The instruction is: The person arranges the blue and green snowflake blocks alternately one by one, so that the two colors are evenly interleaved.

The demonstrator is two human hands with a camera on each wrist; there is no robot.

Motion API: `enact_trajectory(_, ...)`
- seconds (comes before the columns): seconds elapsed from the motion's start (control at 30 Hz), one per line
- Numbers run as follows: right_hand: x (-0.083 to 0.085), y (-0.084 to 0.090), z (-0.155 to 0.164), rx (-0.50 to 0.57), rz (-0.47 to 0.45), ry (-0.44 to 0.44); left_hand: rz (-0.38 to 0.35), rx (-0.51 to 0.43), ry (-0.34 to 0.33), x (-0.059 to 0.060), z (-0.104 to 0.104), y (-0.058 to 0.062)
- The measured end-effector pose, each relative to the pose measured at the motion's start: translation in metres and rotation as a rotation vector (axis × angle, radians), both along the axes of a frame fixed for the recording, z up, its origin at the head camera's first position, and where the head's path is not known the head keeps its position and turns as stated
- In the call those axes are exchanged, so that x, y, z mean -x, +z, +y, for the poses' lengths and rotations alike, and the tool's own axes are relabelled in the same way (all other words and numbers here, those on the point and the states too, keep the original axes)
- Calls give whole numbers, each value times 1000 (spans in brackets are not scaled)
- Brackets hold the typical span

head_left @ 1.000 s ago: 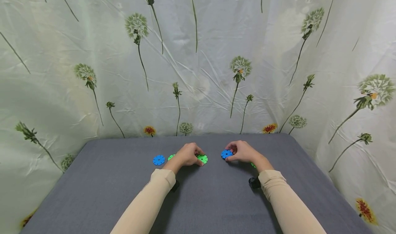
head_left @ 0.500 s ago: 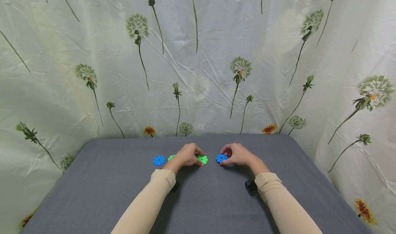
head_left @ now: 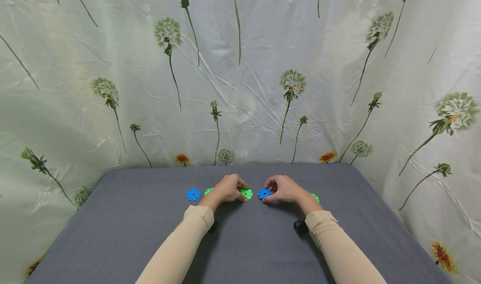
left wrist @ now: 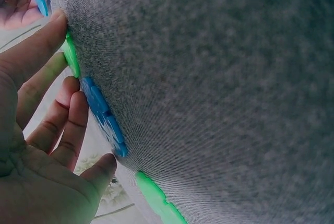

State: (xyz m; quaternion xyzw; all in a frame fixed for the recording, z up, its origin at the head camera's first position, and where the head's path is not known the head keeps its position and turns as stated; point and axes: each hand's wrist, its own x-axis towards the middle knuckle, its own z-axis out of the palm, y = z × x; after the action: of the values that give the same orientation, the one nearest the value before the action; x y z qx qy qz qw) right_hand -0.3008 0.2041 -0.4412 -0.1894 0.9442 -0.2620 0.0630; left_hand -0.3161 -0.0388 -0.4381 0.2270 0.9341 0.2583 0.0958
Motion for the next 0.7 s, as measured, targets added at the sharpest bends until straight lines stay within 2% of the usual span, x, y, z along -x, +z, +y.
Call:
enact_trajectory(0.5,0,-1,-7,-11,5,-26,-4,11,1,2,0,-3)
enact_trajectory(0.7,1,-1,-8,-12,11,-4,-3,-2,4,0,1,-1)
